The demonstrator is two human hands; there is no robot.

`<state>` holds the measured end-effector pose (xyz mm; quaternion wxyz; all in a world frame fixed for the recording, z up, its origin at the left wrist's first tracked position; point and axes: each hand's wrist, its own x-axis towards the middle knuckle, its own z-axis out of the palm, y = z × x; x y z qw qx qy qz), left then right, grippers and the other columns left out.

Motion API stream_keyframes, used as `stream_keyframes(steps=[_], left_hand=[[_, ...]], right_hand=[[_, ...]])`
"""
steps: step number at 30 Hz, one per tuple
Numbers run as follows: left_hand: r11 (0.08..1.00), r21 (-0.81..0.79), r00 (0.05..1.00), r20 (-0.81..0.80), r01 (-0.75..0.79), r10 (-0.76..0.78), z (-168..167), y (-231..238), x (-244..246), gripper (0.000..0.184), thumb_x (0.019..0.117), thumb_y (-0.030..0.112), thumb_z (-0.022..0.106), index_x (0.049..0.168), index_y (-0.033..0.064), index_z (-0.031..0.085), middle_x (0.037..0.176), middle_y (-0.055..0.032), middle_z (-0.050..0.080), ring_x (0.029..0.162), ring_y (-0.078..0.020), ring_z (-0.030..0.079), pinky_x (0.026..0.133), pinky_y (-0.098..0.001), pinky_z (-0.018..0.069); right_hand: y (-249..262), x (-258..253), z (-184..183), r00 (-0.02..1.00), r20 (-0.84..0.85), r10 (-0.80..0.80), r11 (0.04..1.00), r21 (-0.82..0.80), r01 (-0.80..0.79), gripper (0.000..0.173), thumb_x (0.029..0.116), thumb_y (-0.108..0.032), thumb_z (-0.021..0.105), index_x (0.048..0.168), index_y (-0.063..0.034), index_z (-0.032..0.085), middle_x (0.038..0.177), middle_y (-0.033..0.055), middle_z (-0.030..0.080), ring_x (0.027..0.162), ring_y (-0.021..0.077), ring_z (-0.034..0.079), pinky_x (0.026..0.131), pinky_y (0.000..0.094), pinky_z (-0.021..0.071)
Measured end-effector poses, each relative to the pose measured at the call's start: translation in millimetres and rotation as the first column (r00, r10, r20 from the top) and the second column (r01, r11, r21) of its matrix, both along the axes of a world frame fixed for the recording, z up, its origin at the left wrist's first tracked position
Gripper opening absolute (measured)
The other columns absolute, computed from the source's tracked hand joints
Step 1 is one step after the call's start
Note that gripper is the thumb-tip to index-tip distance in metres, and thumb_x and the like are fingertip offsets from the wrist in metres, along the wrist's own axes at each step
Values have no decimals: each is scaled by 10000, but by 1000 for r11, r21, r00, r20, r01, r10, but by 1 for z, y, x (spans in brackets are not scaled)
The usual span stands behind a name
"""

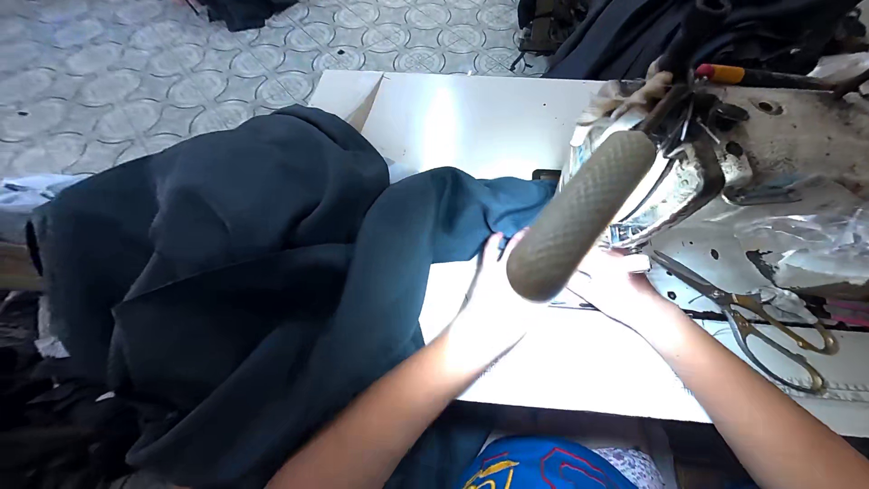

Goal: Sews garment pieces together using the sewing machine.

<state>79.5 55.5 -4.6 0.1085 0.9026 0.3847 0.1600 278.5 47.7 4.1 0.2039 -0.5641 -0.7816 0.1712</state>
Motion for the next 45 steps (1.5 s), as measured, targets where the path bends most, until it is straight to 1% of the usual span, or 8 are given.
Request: stream_keyframes(steps=[3,9,16,23,30,35,41,45], left_hand=[[990,-28,973,188,139,-131,-2,-43,-4,319,998,308,519,1076,92,740,1152,-119,714,1112,-267,677,920,-451,545],[875,-369,939,-257,-314,229,15,47,-16,666,1014,459,575,1525,53,442,1540,-189,466,1454,-347,411,1180,-542,315],[941,-241,936,199,-239,289,13,64,-13,344,1030,234,592,1258,-22,619,1191,-200,681,1155,-276,654,1002,-454,510],[951,-294,984,-114,95,-134,50,47,-44,254,962,165,611,1007,-58,725,990,-243,717,1017,-406,671,970,-576,448],[880,-426,954,-287,-210,88,77,6,-50,554,982,383,658,1431,79,541,1154,-232,691,1122,-410,651,1009,-582,464],[967,-172,964,-221,-187,147,63,-9,-44,374,1002,379,608,1093,56,773,1004,-212,713,1048,-404,659,964,-559,455],[817,-575,911,356,40,207,52,1,-44,265,974,228,654,805,26,676,931,-23,593,898,-52,541,804,-219,444],[992,-57,898,432,114,-79,35,-13,-19,379,996,284,567,741,37,700,905,-121,682,967,-268,631,877,-455,446]], right_hand=[[4,4,-10,966,-190,-178,979,-133,154,229,932,-189,690,1052,-8,761,1113,196,713,1098,258,646,1003,403,488],[6,4,-16,958,-221,-181,983,-50,174,189,926,-161,705,1018,-10,770,1085,194,722,1067,264,650,972,402,500],[2,5,-15,988,-151,24,995,101,-9,162,905,-122,689,985,-19,784,1003,173,744,1048,338,674,1008,514,471],[0,-3,-5,968,-56,245,966,100,-239,259,961,-181,609,1137,-55,751,1155,157,728,1168,358,650,1038,597,428],[15,-33,22,918,-100,383,906,-151,-395,536,979,-311,650,1421,-21,558,1359,199,624,1292,356,562,1130,558,331],[14,-30,12,917,-105,385,921,-16,-389,389,999,-286,615,1233,20,667,1141,240,671,1137,412,614,1013,569,418],[-16,-25,-8,953,-186,237,929,329,-167,274,978,-188,569,1124,-64,765,1134,131,753,1111,297,698,1045,531,457],[-48,-27,-17,955,-271,120,903,430,9,245,915,-124,552,942,-49,784,998,116,773,999,243,724,978,477,485]])
